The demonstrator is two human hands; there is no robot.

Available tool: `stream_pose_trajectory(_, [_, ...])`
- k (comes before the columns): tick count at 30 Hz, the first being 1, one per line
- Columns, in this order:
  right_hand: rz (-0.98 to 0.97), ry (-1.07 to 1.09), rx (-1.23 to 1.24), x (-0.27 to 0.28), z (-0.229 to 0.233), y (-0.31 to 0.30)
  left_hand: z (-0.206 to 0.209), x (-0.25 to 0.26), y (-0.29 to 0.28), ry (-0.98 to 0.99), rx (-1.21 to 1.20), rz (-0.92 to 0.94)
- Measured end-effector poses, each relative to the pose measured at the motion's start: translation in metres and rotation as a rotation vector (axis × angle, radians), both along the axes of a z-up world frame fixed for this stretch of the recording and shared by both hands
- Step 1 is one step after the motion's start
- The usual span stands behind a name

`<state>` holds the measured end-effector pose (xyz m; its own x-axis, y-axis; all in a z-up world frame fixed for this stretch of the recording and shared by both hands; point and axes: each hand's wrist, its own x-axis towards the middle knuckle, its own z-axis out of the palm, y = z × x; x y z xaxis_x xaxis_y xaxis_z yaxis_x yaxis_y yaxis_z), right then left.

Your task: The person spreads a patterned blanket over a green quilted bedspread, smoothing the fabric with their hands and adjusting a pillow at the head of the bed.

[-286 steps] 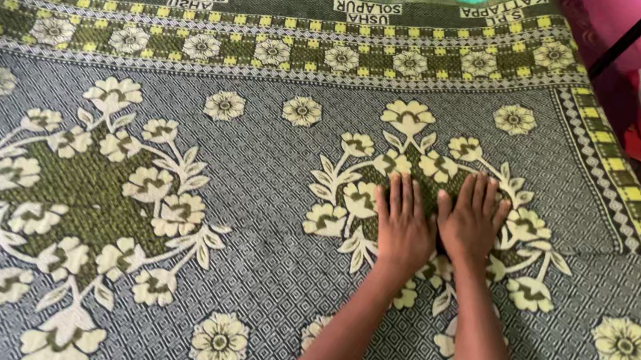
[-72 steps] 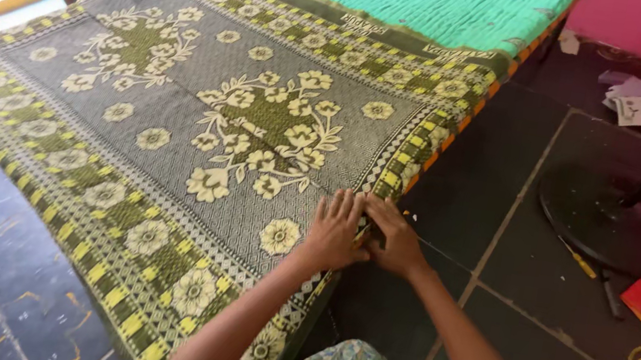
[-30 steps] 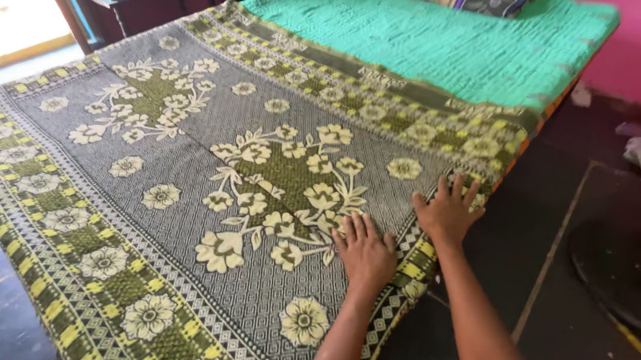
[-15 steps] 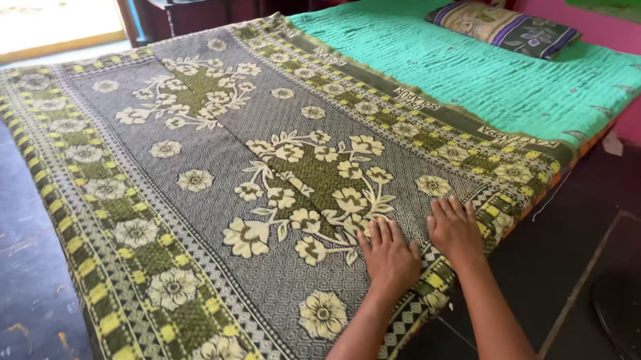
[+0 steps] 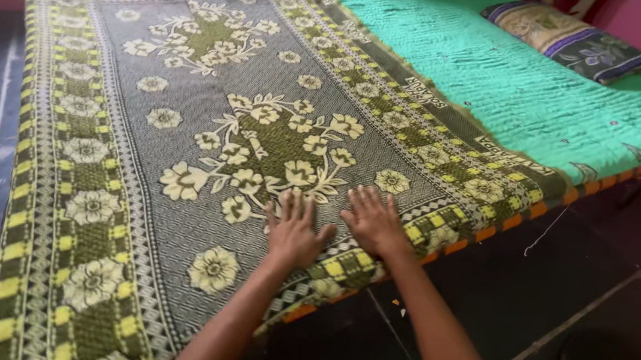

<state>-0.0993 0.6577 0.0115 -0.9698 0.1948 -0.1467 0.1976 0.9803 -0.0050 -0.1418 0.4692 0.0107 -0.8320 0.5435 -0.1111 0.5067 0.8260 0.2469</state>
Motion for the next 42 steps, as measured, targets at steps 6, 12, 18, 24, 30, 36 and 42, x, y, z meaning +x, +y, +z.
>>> stream_pose_trajectory(6, [0.026,-0.023,-0.004,0.012,0.017,-0.003,0.041,0.030,-0.005,-0.129,-0.095,0.122])
stream_pose_trajectory(12, [0.026,0.008,-0.040,0.011,0.012,0.002,0.029,0.031,0.003,-0.142,-0.120,0.271])
stream_pose_trajectory(18, [0.053,0.027,-0.069,0.017,0.010,0.007,0.019,0.045,-0.009,-0.148,-0.130,0.267])
stream_pose_trajectory(24, [0.074,0.027,-0.025,0.017,0.004,0.010,0.048,0.079,-0.034,-0.149,-0.065,0.192])
stream_pose_trajectory(30, [0.154,0.072,-0.064,0.022,-0.015,0.009,0.020,0.072,-0.041,-0.029,-0.030,0.104])
stream_pose_trajectory(36, [0.283,-0.009,-0.206,0.010,-0.003,0.000,-0.028,0.013,-0.047,-0.097,0.028,-0.110])
stream_pose_trajectory(42, [0.398,-0.077,-0.168,-0.050,0.016,-0.058,-0.022,-0.137,-0.040,-0.347,0.810,0.611])
